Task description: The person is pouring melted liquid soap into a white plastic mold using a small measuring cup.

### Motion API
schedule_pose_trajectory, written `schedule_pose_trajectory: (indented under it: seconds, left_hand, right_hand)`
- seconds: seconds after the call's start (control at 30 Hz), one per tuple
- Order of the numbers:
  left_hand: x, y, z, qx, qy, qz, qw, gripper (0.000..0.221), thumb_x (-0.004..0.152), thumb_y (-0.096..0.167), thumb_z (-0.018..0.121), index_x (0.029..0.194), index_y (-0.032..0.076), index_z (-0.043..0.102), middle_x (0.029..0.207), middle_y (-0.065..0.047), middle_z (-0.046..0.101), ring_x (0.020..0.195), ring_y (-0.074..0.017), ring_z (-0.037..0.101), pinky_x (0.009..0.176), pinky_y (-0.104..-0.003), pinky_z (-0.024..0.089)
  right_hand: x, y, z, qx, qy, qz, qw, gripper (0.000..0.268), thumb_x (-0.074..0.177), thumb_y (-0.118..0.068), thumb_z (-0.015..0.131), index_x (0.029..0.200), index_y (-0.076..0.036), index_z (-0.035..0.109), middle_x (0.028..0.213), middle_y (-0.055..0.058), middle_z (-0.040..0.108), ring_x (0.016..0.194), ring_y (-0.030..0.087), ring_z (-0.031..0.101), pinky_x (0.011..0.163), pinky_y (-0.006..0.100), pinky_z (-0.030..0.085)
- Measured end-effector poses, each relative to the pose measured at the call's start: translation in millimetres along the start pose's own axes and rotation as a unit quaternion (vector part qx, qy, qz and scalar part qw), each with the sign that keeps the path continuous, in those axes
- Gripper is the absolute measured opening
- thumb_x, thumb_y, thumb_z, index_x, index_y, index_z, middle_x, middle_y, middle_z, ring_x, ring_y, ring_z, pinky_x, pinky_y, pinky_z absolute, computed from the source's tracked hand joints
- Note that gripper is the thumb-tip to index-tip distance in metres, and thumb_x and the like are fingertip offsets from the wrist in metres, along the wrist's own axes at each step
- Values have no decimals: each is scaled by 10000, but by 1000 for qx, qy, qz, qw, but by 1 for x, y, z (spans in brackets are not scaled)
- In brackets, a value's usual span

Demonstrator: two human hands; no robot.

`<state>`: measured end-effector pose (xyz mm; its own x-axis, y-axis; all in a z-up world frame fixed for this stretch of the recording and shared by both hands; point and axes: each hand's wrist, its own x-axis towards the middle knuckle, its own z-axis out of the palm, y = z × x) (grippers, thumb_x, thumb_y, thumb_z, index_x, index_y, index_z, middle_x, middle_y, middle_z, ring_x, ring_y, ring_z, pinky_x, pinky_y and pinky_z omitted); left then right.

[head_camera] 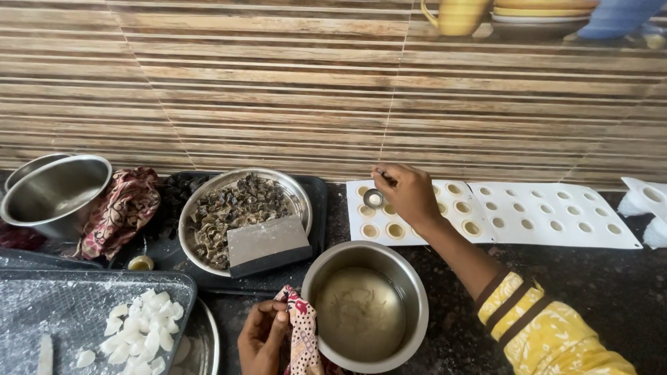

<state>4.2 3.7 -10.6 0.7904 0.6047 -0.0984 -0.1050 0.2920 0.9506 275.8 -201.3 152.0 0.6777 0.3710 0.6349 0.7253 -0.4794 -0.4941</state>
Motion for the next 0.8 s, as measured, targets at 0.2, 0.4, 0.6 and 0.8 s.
schedule_pose_trajectory:
  seconds: [0.2, 0.4, 0.6, 0.8]
  left_hand:
    - [1, -1, -1, 11, 5, 6, 1000, 160, 901, 75, 698, 1027, -24, 691, 857, -106, 713, 751, -142, 650, 688, -280, 511]
    - [1, 2, 0, 12, 10, -1, 1000, 164, 893, 80, 709, 1023, -20, 693, 847, -102, 717, 743, -137, 645, 683, -278, 507]
    - [1, 0, -2, 17, 5, 4, 1000, 159, 891, 78, 705, 1017, -19, 698, 852, -110, 725, 759, -151, 659, 692, -291, 515]
    - [2, 1, -1, 23, 8, 5, 1000, 155, 891, 80, 706, 1011, -18, 698, 863, -112, 725, 796, -154, 673, 723, -296, 529]
  right_hand:
    - [-9, 3, 4, -16, -4, -51, 999, 191, 934, -155, 748, 1077, -28, 761, 944, 125, 784, 712, 169, 754, 584, 295, 600]
    - [-18, 4, 4, -33, -26, -90, 995, 183, 925, -152, 747, 1061, -30, 761, 935, 119, 784, 693, 173, 749, 578, 288, 604]
    - [-28, -2, -1, -31, -33, -134, 990, 146, 936, -155, 739, 1029, -45, 765, 956, 106, 790, 746, 174, 762, 627, 278, 632]
    - [-43, 11, 0, -44, -37, -158, 986, 136, 925, -145, 740, 1013, -46, 770, 965, 96, 794, 777, 181, 766, 644, 278, 639]
